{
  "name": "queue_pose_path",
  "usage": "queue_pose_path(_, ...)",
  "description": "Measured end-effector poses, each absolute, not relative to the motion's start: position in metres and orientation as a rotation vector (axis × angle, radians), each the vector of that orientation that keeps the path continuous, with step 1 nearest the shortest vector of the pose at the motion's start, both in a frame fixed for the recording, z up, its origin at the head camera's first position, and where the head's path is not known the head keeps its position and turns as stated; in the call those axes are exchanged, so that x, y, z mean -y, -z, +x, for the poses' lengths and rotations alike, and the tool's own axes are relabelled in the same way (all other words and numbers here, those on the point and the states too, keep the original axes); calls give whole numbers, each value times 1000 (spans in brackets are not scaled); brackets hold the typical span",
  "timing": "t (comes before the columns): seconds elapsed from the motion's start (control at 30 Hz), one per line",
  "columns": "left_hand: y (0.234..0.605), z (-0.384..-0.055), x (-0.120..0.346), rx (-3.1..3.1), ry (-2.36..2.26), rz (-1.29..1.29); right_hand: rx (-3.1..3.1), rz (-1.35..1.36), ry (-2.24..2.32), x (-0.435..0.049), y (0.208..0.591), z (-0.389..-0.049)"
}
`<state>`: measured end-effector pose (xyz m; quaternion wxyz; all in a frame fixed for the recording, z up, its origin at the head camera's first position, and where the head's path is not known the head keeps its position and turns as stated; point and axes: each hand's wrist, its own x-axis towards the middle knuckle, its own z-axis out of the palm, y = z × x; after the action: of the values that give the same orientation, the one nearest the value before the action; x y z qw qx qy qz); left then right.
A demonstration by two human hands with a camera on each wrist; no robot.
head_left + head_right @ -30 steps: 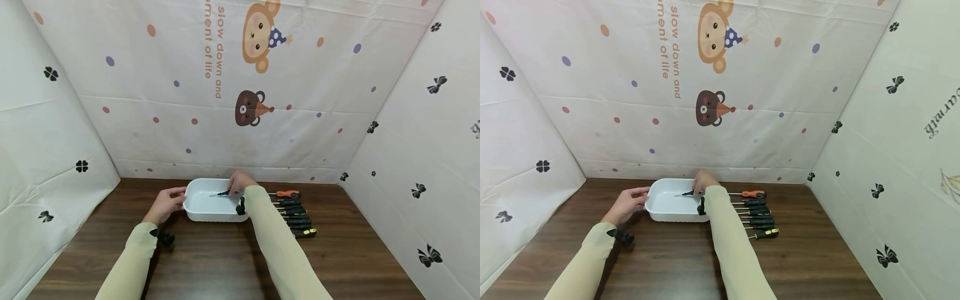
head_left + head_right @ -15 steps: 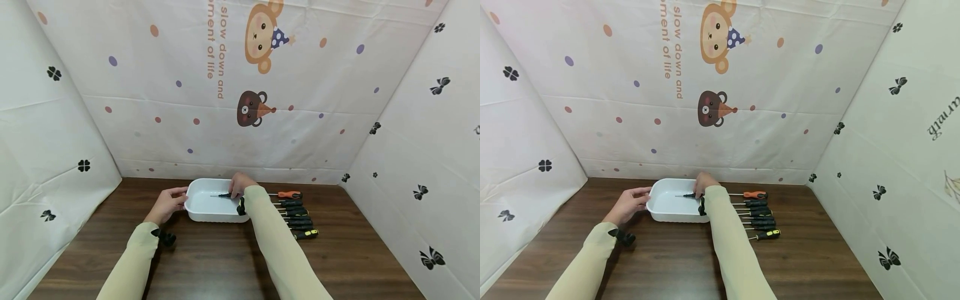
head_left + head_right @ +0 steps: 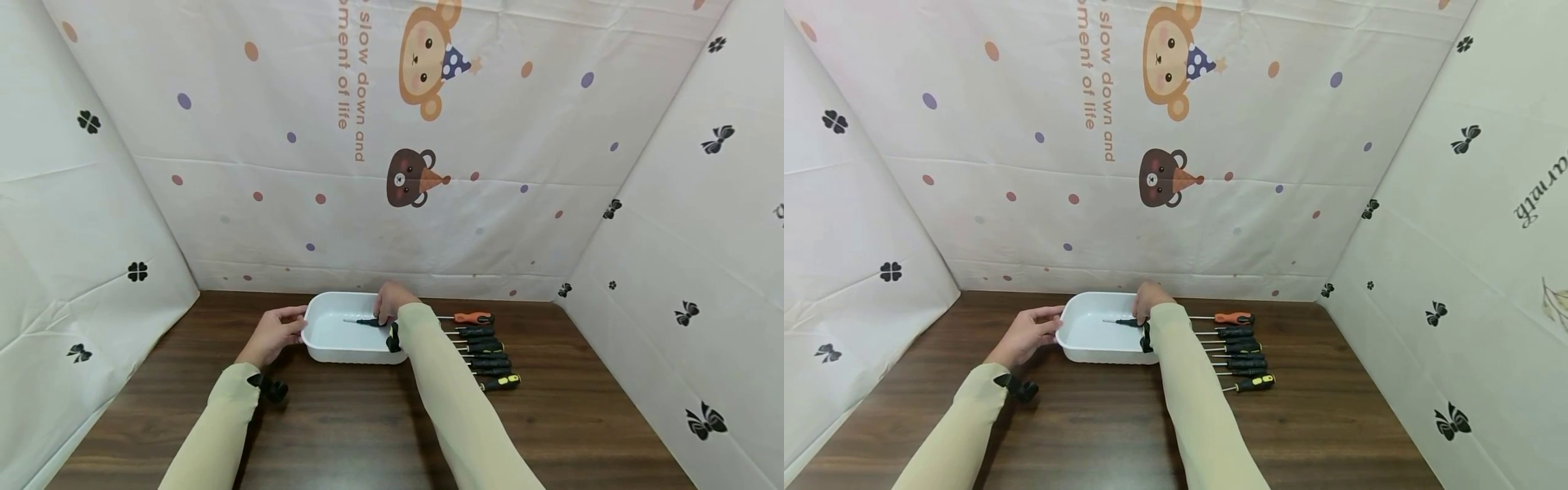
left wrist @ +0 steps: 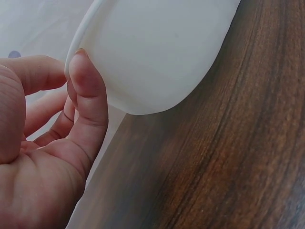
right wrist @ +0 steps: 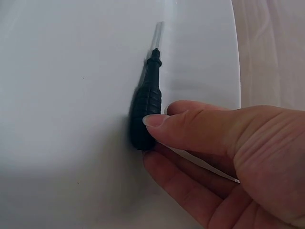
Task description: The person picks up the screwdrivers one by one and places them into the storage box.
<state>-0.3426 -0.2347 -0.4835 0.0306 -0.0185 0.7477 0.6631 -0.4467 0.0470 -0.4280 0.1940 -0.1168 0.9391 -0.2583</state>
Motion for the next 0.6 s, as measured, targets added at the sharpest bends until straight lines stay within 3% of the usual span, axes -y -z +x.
queue_pose_path(0.27,461,-327,227,-2263,-2046,-41,-2633,-331,731,-49,427,-445)
queue_pose_path(0.6,482,-342,234,-2284,-2058,-79,-2665,-373,683,-50,420,-440)
